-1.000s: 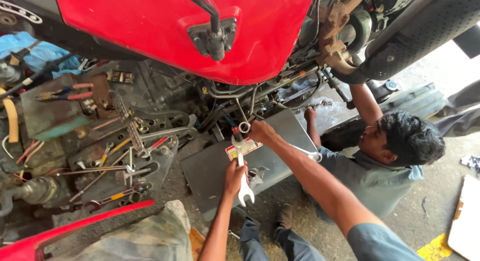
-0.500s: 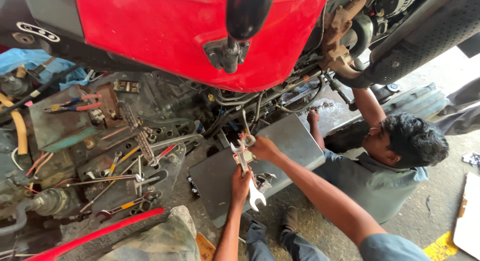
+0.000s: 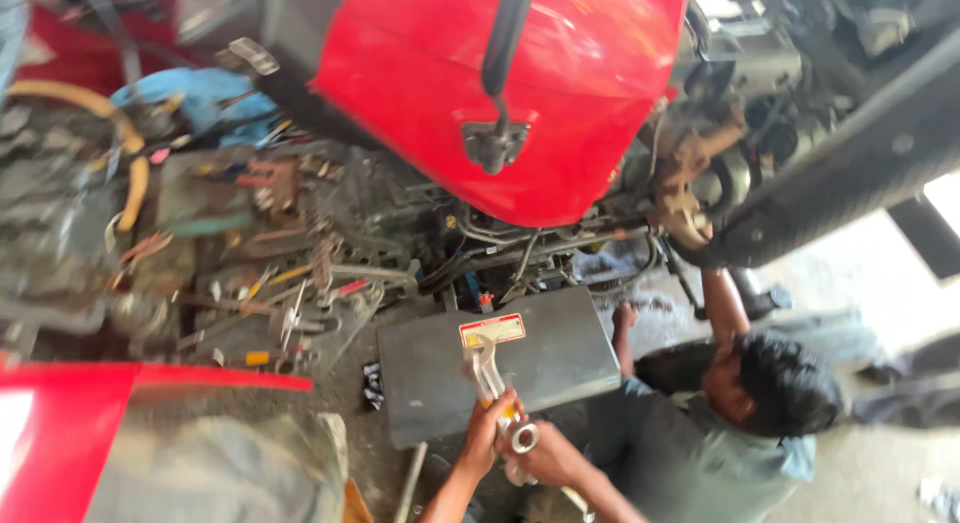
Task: The person works underneath a red tractor, using wrenches to tighten bolts and adjust components on the engine and chassis. They coordinate with a second person who assists with holding parts and providing tools. The task involves repetitive tightening and inspection of mechanical connections.
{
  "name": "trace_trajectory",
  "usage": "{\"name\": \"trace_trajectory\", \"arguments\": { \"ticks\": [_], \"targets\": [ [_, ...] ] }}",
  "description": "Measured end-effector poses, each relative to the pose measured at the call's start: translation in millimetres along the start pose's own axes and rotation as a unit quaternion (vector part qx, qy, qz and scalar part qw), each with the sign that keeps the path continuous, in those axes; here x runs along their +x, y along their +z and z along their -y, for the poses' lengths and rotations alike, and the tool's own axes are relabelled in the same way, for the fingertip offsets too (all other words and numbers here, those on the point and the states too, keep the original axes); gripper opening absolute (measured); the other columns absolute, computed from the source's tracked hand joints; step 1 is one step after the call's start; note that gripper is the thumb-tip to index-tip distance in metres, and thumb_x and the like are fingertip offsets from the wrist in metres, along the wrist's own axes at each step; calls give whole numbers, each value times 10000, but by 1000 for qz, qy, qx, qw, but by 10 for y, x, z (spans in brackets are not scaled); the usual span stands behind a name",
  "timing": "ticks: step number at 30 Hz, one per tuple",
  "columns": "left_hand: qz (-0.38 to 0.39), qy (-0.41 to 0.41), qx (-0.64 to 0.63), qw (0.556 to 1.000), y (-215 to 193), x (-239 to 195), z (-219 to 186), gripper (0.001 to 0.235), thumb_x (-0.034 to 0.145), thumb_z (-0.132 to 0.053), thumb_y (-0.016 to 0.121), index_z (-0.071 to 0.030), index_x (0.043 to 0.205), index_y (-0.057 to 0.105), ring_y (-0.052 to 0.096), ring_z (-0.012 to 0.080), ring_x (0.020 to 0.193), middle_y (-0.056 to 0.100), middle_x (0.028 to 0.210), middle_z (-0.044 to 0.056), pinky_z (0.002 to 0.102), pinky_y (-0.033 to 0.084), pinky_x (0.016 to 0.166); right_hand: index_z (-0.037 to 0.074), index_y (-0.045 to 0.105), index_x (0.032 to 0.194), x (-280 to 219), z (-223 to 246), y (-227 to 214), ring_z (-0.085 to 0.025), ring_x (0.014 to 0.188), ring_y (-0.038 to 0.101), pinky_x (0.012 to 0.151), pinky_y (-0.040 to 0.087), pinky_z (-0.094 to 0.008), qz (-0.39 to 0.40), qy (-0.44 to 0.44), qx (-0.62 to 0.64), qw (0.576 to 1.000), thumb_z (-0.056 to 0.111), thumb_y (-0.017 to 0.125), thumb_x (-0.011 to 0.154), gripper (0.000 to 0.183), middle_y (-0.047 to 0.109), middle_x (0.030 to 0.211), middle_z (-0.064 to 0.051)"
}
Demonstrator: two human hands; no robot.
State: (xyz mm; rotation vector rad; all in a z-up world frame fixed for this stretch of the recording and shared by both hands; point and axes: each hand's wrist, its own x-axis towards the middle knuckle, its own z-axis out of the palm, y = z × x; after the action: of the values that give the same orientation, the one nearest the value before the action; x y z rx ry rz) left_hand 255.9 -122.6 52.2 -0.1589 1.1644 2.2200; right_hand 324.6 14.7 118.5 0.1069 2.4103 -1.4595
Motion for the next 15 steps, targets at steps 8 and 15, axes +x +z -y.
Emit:
{"name": "trace_trajectory", "arguments": {
  "ticks": [8,15],
  "targets": [
    [-202,122,164,958,-267,-769,250,440,928,-405,738,-65,676,618,502,96,515,539,564,-17,290,361,502,86,694,1124,-573,216,-492,-180,589,692,458,527,-341,106,128,62,984,37,681,766,362,808,817,-68],
    [-242,127,183,944,-408,-1267,57,350,904,-455,681,-115,825,677,568,93,494,606,594,-2,282,428,468,109,619,1070,-483,242,-1031,-167,545,577,474,450,-295,-38,144,367,918,256,661,929,207,664,788,-71]
  ]
}}
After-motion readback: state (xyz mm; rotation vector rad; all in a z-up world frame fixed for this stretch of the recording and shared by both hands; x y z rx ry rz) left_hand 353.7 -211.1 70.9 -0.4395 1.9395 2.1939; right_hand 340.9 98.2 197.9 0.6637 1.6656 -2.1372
